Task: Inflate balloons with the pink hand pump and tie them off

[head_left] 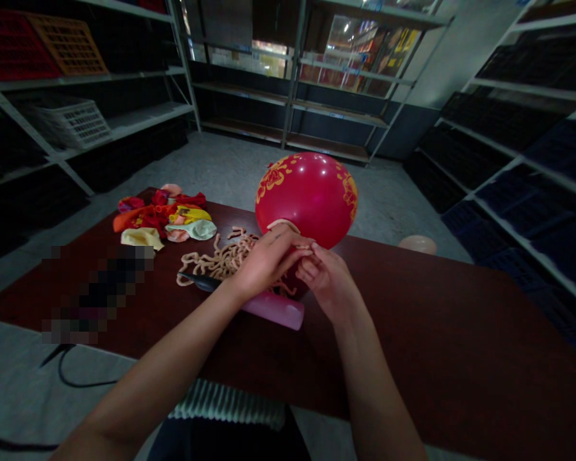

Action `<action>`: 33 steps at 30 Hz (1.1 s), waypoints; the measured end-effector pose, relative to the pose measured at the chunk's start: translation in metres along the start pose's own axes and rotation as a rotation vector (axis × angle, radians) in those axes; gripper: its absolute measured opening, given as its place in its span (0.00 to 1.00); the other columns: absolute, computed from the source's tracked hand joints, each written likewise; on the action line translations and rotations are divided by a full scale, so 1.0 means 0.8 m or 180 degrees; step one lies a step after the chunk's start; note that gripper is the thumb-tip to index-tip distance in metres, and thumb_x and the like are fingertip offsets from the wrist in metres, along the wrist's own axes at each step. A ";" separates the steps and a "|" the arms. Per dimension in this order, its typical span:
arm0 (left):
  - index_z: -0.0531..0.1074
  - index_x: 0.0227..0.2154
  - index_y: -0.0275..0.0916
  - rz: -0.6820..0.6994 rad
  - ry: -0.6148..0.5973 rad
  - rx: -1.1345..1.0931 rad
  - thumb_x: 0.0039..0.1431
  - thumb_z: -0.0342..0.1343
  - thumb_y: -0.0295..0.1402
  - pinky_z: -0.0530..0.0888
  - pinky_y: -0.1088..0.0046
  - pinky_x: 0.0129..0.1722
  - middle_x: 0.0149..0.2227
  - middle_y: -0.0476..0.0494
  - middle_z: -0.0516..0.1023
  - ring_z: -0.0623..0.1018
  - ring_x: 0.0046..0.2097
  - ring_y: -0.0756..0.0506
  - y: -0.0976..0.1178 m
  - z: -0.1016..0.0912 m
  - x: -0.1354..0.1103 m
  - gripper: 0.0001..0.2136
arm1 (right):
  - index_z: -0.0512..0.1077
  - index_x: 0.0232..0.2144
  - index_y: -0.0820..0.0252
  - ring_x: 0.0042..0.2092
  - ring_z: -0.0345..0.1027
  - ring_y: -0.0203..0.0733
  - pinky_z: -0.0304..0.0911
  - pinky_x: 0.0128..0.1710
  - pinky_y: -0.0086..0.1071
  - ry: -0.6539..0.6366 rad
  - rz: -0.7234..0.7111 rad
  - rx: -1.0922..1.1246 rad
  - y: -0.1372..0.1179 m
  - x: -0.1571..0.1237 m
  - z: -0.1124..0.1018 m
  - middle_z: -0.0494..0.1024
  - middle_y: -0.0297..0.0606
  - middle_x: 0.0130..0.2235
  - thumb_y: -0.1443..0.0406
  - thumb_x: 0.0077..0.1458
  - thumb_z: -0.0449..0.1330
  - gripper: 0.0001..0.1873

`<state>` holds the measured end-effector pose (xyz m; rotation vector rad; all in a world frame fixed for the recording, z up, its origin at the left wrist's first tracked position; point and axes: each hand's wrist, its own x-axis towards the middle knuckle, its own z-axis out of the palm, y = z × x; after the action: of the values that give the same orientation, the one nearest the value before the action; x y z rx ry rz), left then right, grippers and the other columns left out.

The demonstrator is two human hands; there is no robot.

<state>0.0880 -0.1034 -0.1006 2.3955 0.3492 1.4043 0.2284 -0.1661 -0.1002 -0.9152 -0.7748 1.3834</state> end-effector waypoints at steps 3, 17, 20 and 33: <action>0.73 0.44 0.37 0.0030 0.0117 0.0049 0.66 0.55 0.27 0.73 0.65 0.44 0.39 0.41 0.75 0.74 0.44 0.45 0.000 0.001 -0.002 0.06 | 0.67 0.25 0.57 0.25 0.50 0.31 0.54 0.27 0.29 -0.0136 -0.0024 -0.0008 0.002 0.001 0.001 0.57 0.25 0.21 0.53 0.53 0.61 0.15; 0.65 0.61 0.42 -0.0217 -0.0281 -0.0218 0.65 0.55 0.25 0.72 0.65 0.47 0.44 0.41 0.73 0.74 0.46 0.44 -0.002 0.003 0.001 0.22 | 0.70 0.23 0.56 0.22 0.44 0.29 0.55 0.27 0.26 0.0384 0.0135 0.0535 0.012 0.005 -0.004 0.52 0.21 0.18 0.59 0.47 0.69 0.12; 0.69 0.57 0.40 -0.0240 -0.0231 -0.0328 0.64 0.56 0.24 0.72 0.66 0.45 0.41 0.42 0.74 0.75 0.44 0.45 -0.001 0.002 0.003 0.19 | 0.72 0.25 0.56 0.21 0.44 0.29 0.58 0.28 0.26 0.0281 0.0137 0.0642 0.015 0.006 -0.005 0.52 0.21 0.18 0.59 0.48 0.68 0.10; 0.75 0.32 0.37 -0.0707 0.0700 -0.0728 0.63 0.61 0.31 0.71 0.71 0.37 0.32 0.45 0.77 0.75 0.34 0.48 -0.004 0.013 0.000 0.04 | 0.74 0.29 0.55 0.28 0.65 0.31 0.64 0.32 0.30 0.0364 -0.0468 0.0218 0.028 0.009 0.007 0.74 0.28 0.27 0.57 0.47 0.68 0.10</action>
<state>0.0970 -0.1020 -0.1063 1.9616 0.4667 1.5164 0.2135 -0.1591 -0.1182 -0.8590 -0.6901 1.2111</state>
